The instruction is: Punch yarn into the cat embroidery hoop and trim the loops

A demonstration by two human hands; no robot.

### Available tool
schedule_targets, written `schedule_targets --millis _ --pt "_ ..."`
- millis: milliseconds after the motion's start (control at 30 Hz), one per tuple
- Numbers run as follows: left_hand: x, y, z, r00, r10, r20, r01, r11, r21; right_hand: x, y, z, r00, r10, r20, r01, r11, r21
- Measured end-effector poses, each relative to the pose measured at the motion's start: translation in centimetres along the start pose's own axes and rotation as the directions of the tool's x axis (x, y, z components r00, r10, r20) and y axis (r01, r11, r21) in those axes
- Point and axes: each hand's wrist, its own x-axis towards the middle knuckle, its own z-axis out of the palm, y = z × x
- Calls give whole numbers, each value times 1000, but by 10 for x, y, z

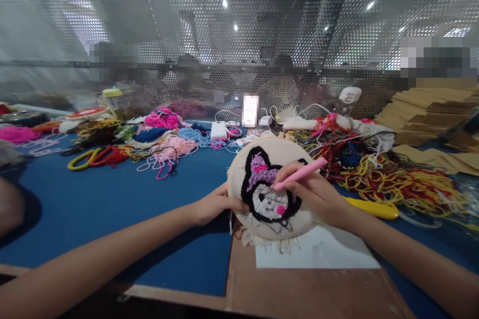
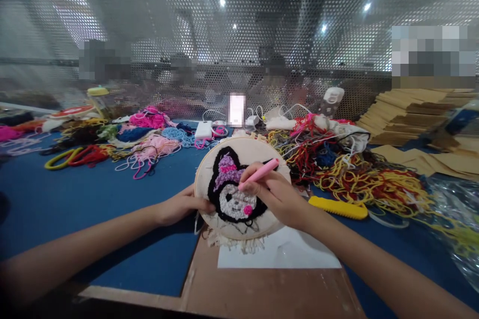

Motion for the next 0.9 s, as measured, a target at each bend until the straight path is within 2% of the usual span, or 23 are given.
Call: schedule_targets --millis 167,367,467,567,733,900 --pt "1 2 1 1000 1 27 -1 1000 -6 4 0 -3 999 30 15 -30 1000 8" --pt "2 1 -1 999 -18 42 19 999 -31 10 2 -5 999 11 35 -12 1000 27" --pt "3 2 -1 998 -27 58 29 999 -39 13 4 -6 999 0 54 -4 998 66" --pt "4 3 -1 997 -40 69 44 998 -46 18 8 -6 997 38 72 -48 988 144" --pt "3 5 -3 989 -125 75 128 991 -32 22 26 -2 983 158 96 -184 899 397" --pt "3 13 -4 964 -264 43 264 964 -10 21 45 8 960 274 63 -265 808 526"
